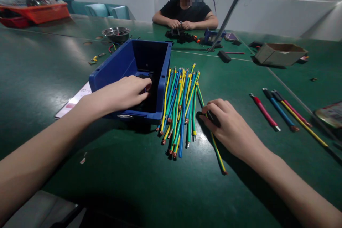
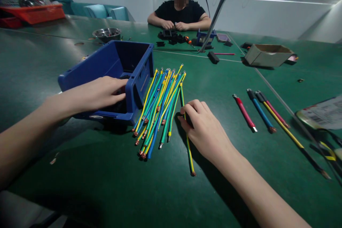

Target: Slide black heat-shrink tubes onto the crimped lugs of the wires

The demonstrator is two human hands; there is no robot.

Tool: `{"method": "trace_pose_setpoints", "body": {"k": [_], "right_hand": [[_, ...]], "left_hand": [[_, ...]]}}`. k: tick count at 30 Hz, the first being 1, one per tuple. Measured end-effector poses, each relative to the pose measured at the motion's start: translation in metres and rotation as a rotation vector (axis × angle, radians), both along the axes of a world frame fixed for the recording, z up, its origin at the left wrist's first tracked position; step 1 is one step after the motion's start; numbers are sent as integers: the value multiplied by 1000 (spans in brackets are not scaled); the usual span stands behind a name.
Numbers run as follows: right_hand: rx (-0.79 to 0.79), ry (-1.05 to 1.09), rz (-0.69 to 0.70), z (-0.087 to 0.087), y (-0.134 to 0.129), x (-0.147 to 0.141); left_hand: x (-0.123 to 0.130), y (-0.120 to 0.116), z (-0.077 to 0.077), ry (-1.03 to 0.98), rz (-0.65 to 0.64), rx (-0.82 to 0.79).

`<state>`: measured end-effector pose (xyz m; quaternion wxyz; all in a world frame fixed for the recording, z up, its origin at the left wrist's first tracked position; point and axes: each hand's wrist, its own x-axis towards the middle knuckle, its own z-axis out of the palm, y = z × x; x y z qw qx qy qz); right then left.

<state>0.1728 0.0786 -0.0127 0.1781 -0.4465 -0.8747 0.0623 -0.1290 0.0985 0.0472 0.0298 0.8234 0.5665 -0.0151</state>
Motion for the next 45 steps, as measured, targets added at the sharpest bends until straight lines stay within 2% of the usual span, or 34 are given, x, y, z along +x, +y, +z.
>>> {"method": "trace_pose_setpoints", "body": {"k": [3, 10, 14, 21, 24, 26, 29, 31, 33, 40, 45], "right_hand": [[12, 3, -50, 0, 0, 1], [19, 16, -77, 0, 1, 3], [27, 19, -71, 0, 2, 2], [49, 4, -139, 1, -1, 2], [49, 0, -172, 1, -2, 3], [44, -7, -173, 2, -2, 3], [42, -12, -174, 3, -2, 3], [46, -11, -181, 3, -2, 2], [47, -8, -188, 3, -2, 2], [49, -3, -194, 2, -1, 1], [41, 3, -185, 2, -1, 1]], "left_hand": [[3, -4, 6, -38, -60, -32], [15, -15, 14, -50, 88, -65], [21, -18, 17, -86, 104, -55], [8, -6, 13, -88, 176, -86], [1, -4, 15, -93, 162, -105], [-2, -5, 17, -141, 157, -126], [-4, -8, 22, -315, 165, -233], [-4, -10, 24, -430, 137, -325], [-5, -10, 25, -463, 86, -361], [-14, -12, 21, -261, -39, -306], [-19, -14, 19, -245, -114, -263]]}}
